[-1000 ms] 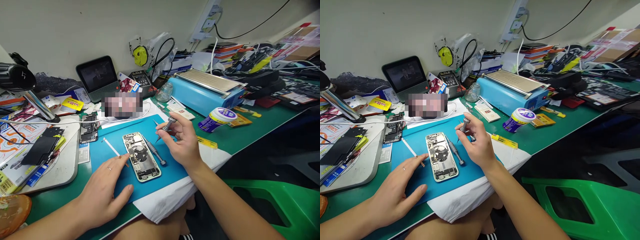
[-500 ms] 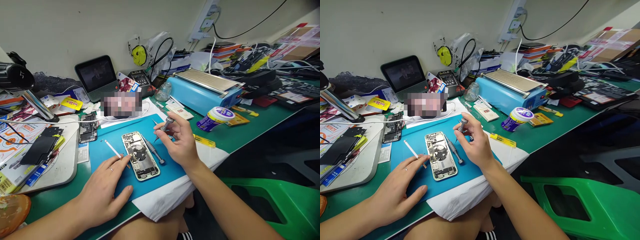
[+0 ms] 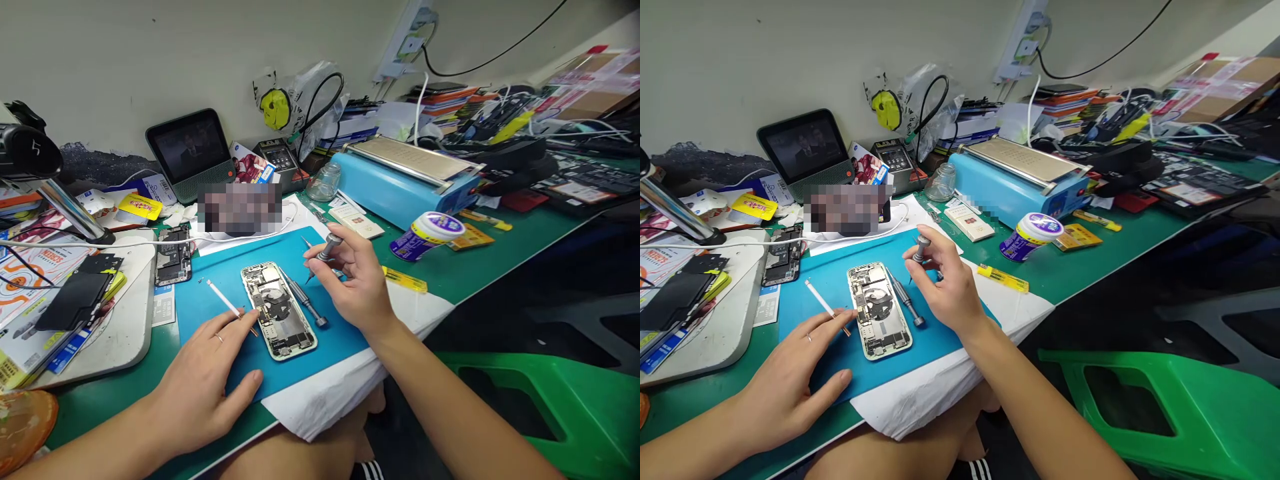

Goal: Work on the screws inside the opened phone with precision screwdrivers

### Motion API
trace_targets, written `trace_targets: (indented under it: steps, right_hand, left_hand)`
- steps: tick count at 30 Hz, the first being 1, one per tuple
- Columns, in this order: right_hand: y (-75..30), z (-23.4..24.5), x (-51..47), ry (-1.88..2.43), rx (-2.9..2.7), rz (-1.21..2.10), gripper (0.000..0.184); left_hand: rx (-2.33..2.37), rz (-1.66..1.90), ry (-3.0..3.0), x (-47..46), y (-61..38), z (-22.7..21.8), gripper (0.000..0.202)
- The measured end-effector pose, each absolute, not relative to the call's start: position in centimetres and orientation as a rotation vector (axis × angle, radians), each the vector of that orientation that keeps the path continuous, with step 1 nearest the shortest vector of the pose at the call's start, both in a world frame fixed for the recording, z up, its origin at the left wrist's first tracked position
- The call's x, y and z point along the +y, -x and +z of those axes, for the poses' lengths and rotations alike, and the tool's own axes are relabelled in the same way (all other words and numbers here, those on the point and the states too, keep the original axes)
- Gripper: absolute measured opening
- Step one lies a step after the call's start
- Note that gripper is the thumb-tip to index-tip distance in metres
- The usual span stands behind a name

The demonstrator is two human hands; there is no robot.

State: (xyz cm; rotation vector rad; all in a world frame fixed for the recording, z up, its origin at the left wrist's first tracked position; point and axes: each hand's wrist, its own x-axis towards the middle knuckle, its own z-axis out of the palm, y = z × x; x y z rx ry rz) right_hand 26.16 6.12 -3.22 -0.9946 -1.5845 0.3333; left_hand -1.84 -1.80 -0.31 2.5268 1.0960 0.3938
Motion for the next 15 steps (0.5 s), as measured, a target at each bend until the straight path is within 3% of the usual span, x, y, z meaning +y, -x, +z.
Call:
trace_targets:
  steps: [9,15]
  right_hand:
    - [-26.3,-3.1,6.3,0.981,-1.563,0.371,0.055]
    - [-26.3,-3.1,6.3,1.004,-1.548,0.385,0.055]
  left_hand:
    - [0.930,0.551,-2.500,-1.9,1.7,0.4,0.069]
    - [0.745,1.026,-2.222,-4.8,1.0,1.8,0.054]
